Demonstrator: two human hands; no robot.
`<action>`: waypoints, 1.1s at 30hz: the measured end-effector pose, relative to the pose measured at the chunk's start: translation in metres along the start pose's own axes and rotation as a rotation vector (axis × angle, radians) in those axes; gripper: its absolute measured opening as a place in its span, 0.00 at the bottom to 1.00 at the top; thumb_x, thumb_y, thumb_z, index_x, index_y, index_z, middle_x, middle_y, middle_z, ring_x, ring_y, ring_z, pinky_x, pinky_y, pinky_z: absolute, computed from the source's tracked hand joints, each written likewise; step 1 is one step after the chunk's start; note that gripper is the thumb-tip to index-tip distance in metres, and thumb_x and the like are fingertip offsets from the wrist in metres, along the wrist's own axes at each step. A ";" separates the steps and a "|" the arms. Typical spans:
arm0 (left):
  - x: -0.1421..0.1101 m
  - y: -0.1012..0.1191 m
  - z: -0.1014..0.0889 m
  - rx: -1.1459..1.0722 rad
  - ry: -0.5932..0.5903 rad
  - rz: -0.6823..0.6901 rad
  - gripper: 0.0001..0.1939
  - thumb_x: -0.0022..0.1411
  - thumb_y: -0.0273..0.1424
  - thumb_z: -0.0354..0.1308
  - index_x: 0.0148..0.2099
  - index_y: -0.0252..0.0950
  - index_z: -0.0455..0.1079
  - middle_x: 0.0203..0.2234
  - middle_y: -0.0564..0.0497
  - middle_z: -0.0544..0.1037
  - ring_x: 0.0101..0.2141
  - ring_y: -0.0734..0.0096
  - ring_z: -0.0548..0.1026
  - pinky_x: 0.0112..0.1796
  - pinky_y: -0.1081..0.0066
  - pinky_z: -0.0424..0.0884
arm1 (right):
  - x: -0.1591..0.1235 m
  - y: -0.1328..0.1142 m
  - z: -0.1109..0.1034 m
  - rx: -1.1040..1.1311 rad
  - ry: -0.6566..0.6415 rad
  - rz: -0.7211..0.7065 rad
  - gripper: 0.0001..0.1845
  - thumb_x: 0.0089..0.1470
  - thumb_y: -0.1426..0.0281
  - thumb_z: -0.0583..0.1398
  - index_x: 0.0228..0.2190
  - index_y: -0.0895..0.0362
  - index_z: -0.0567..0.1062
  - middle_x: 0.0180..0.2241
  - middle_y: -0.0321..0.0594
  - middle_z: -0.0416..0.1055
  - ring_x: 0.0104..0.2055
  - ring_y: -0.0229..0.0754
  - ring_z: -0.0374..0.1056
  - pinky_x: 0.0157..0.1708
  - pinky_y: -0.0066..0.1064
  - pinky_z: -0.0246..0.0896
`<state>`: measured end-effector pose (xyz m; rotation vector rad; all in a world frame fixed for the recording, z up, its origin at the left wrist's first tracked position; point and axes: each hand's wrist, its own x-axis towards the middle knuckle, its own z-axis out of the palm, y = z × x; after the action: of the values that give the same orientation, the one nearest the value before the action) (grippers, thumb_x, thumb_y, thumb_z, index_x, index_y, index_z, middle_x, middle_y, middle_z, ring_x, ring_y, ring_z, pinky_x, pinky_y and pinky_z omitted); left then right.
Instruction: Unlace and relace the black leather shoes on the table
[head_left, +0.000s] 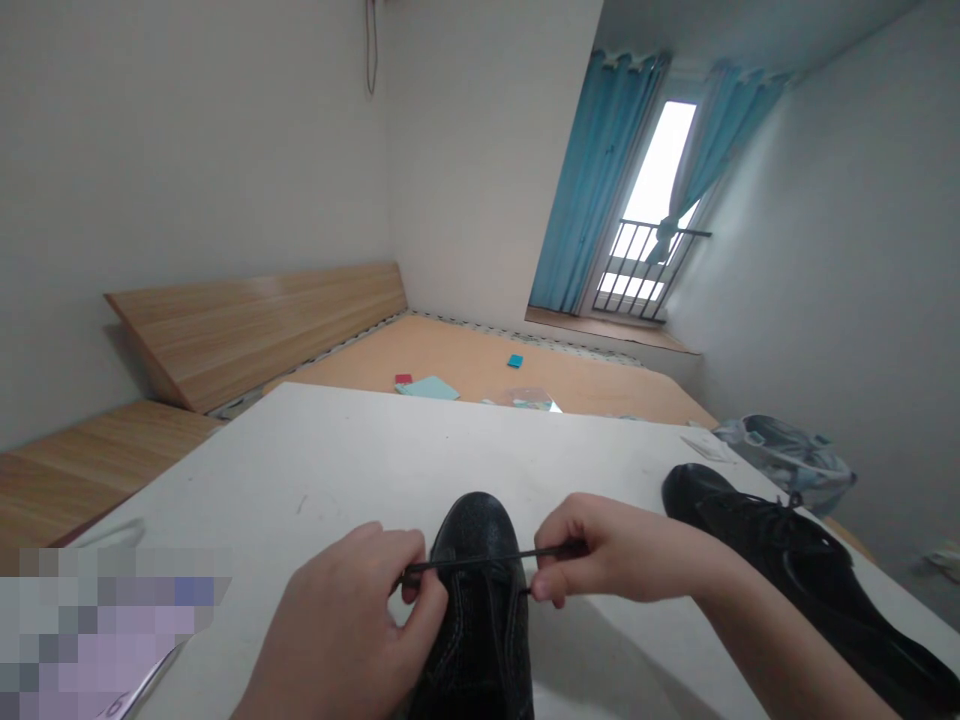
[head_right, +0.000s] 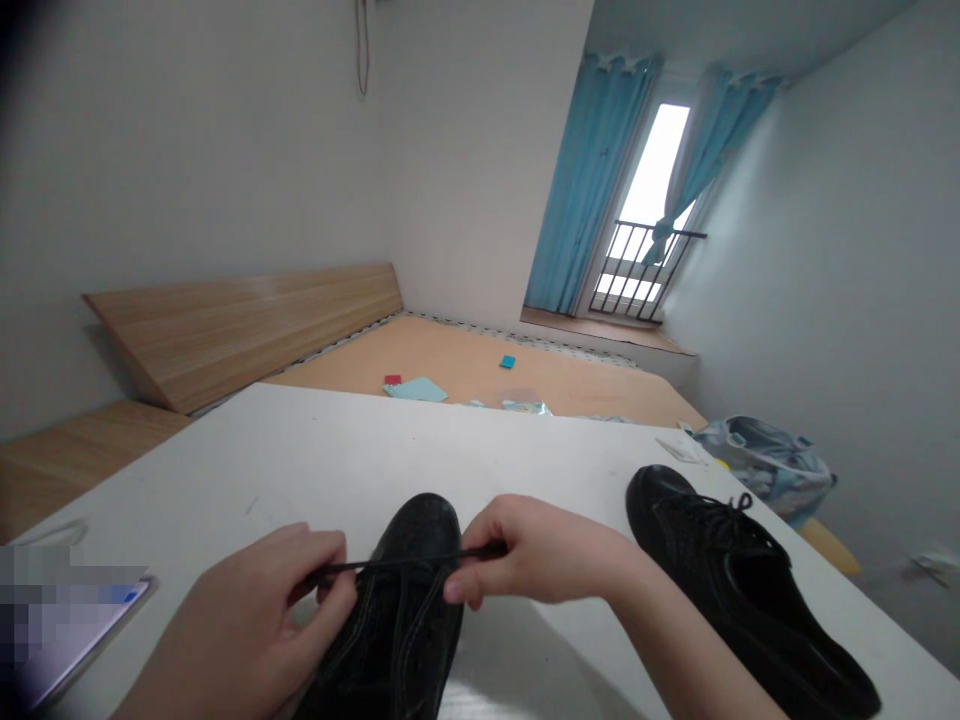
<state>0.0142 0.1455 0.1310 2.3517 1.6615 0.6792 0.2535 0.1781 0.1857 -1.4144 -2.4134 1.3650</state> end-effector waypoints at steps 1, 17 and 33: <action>0.000 0.000 -0.001 -0.024 0.047 0.039 0.13 0.59 0.33 0.47 0.23 0.39 0.60 0.21 0.52 0.69 0.27 0.63 0.69 0.29 0.67 0.59 | 0.000 0.000 -0.002 0.007 0.065 -0.057 0.15 0.54 0.61 0.61 0.22 0.58 0.72 0.17 0.29 0.58 0.21 0.32 0.52 0.22 0.26 0.47; -0.001 -0.007 -0.007 -0.712 0.167 -0.223 0.18 0.61 0.43 0.50 0.24 0.39 0.56 0.17 0.59 0.58 0.20 0.74 0.61 0.22 0.75 0.60 | 0.002 0.001 -0.009 0.412 0.458 -0.111 0.18 0.55 0.60 0.60 0.22 0.56 0.61 0.19 0.27 0.52 0.20 0.31 0.46 0.20 0.23 0.45; 0.004 0.002 -0.004 -0.094 -0.147 -0.151 0.24 0.66 0.42 0.42 0.25 0.40 0.72 0.21 0.49 0.78 0.25 0.62 0.75 0.26 0.72 0.62 | 0.005 0.013 -0.005 -0.164 0.096 -0.020 0.14 0.60 0.65 0.53 0.27 0.57 0.74 0.23 0.33 0.64 0.26 0.35 0.58 0.28 0.27 0.52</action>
<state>0.0155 0.1483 0.1366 2.1308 1.6835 0.5311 0.2618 0.1882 0.1776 -1.4490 -2.5197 1.0905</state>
